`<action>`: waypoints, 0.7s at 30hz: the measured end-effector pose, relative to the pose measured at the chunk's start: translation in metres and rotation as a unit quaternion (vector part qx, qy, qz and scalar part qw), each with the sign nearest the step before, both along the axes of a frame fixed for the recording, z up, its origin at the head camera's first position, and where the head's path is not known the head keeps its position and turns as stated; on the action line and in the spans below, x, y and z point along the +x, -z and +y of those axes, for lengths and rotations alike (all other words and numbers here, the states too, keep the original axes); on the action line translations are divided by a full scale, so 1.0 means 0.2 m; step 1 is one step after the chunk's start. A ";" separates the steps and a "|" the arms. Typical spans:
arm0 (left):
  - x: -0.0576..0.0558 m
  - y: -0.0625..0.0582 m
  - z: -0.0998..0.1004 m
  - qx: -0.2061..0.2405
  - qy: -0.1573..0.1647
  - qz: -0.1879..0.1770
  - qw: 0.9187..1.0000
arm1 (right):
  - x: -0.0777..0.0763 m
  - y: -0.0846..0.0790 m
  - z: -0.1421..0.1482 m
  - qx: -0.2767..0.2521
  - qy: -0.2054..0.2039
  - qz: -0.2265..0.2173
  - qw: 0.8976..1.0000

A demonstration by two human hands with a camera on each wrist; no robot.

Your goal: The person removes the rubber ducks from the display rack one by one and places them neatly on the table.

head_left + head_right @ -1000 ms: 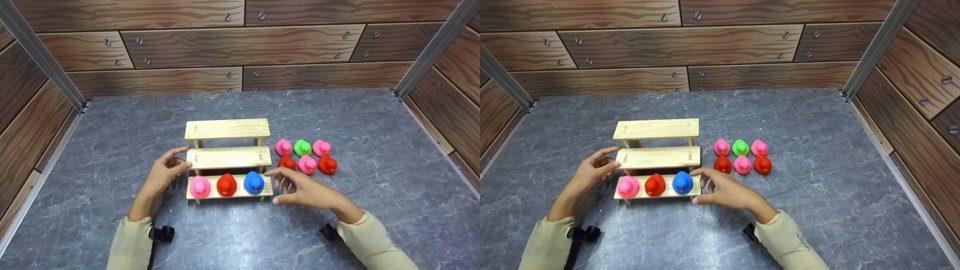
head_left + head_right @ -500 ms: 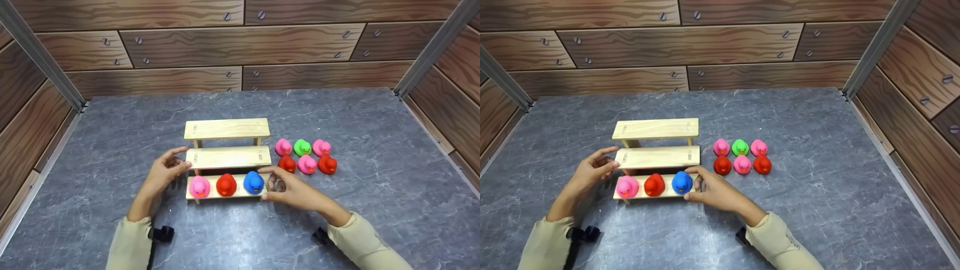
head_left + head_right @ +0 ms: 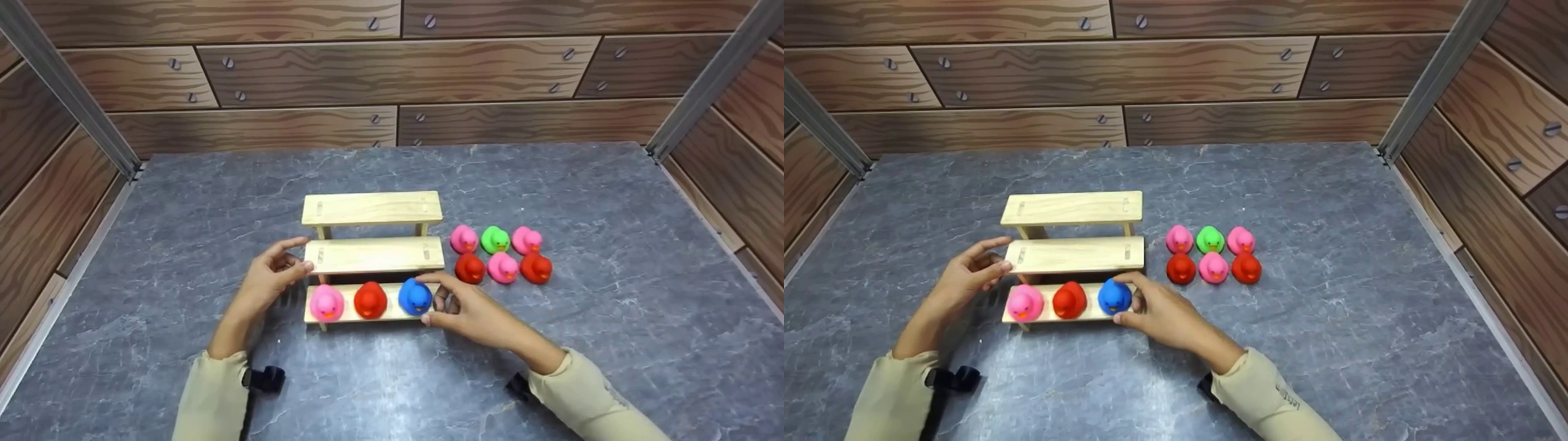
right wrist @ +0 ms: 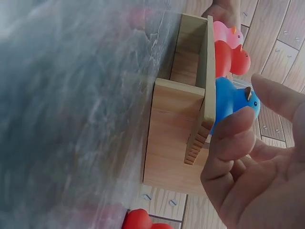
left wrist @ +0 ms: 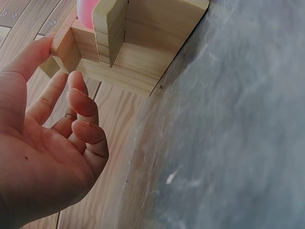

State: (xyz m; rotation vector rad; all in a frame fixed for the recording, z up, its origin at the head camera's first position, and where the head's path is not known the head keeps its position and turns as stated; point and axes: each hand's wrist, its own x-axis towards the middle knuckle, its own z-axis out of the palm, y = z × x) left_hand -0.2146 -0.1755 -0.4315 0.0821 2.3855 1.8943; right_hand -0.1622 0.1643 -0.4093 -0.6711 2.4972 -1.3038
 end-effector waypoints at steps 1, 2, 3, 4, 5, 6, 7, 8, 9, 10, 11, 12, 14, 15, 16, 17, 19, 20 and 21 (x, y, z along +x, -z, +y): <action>0.00 0.00 0.00 -0.002 0.001 0.001 1.000 | 0.00 0.00 0.00 0.002 0.002 0.005 1.000; 0.00 0.00 0.00 -0.002 0.001 0.001 1.000 | 0.00 0.00 0.00 0.005 0.004 0.009 1.000; 0.00 0.00 0.00 -0.003 0.001 0.003 1.000 | 0.01 0.00 0.00 0.007 0.005 0.012 1.000; 0.00 0.00 0.01 -0.003 0.000 0.003 1.000 | 0.01 0.00 0.00 0.010 0.007 0.014 1.000; 0.00 0.00 0.01 -0.004 0.000 0.003 1.000 | 0.01 0.00 0.00 0.012 0.008 0.014 1.000; 0.00 0.00 0.01 -0.002 -0.002 0.003 1.000 | 0.01 0.00 -0.01 0.014 0.008 0.014 1.000; 0.00 0.00 0.01 -0.001 -0.002 0.002 1.000 | 0.01 0.00 -0.01 0.016 0.008 0.013 1.000; 0.01 -0.01 0.01 -0.001 -0.003 0.002 1.000 | 0.01 0.01 -0.01 0.018 0.009 0.011 1.000; 0.01 -0.01 0.01 -0.003 -0.003 0.002 1.000 | 0.01 0.01 -0.02 0.020 0.009 0.010 1.000; 0.01 -0.01 0.01 -0.003 -0.004 0.002 1.000 | 0.01 0.01 -0.02 0.021 0.009 0.010 1.000; 0.01 -0.01 0.01 -0.004 -0.004 0.002 1.000 | 0.01 0.01 -0.02 0.022 0.010 0.010 1.000; 0.01 0.00 0.01 -0.005 -0.005 0.002 1.000 | 0.01 0.01 -0.02 0.023 0.011 0.010 1.000; 0.01 -0.01 0.01 -0.006 -0.005 0.003 1.000 | 0.01 0.01 -0.02 0.024 0.014 0.013 1.000; 0.01 0.00 0.01 -0.006 -0.005 0.003 1.000 | 0.01 0.01 -0.02 0.024 0.015 0.015 0.999; 0.00 0.00 0.01 -0.005 -0.005 0.002 1.000 | 0.01 0.01 -0.02 0.024 0.016 0.017 0.999; 0.00 0.00 0.01 -0.005 -0.005 0.001 1.000 | 0.01 0.01 -0.02 0.025 0.017 0.019 0.999; 0.00 0.00 0.01 -0.005 -0.004 -0.002 1.000 | 0.01 0.01 -0.03 0.025 0.020 0.022 0.999; 0.00 0.00 0.01 -0.005 -0.004 -0.003 1.000 | 0.01 0.01 -0.03 0.024 0.023 0.023 0.999; 0.00 0.00 0.01 -0.003 -0.005 -0.005 1.000 | 0.01 0.01 -0.03 0.022 0.025 0.023 0.999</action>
